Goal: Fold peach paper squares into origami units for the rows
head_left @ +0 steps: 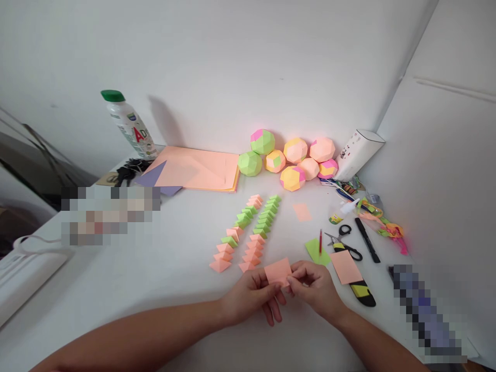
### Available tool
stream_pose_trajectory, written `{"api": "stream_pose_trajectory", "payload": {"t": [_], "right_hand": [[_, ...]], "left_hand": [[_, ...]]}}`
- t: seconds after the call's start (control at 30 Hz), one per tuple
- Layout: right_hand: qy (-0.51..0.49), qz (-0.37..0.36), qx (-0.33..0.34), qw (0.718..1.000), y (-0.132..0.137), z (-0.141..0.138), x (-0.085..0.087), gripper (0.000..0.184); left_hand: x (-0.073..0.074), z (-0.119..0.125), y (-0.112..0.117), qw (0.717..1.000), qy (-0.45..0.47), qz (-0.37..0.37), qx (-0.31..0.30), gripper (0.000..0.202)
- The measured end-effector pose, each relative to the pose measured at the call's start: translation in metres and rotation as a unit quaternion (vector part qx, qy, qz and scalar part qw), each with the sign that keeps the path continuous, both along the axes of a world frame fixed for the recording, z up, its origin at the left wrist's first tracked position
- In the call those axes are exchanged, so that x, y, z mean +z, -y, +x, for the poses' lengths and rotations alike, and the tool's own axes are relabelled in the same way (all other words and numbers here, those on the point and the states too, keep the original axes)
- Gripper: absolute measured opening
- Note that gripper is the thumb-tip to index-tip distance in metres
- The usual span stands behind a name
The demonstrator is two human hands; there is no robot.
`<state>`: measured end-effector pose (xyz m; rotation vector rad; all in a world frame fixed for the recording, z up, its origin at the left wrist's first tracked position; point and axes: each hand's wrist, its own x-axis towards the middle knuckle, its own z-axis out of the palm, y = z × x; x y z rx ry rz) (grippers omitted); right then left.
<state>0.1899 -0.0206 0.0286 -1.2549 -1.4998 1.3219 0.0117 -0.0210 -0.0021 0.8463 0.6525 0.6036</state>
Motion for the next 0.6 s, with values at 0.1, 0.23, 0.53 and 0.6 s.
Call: {"api": "stream_pose_trajectory", "payload": {"t": [0.1,0.23,0.53,0.6], "right_hand": [[-0.022,-0.022,-0.006,1.0,0.0001,0.0007,-0.0015,0.019],[-0.037,-0.037,-0.014,0.999,0.0004,0.0008,-0.0025,0.02],[-0.083,-0.079,-0.003,0.993,-0.0011,0.0009,-0.0054,0.019],[-0.089,-0.116,0.013,0.989,-0.0032,0.0017,-0.0058,0.028]], "left_hand": [[0.0003,-0.0003,0.0009,1.0,0.002,0.003,-0.003,0.036],[0.0001,-0.0006,0.0019,1.0,0.003,0.004,-0.009,0.032],[0.0013,-0.0015,-0.0004,1.0,0.007,0.0,-0.005,0.033],[0.0025,-0.0014,-0.0005,1.0,0.007,0.005,-0.003,0.034]]}}
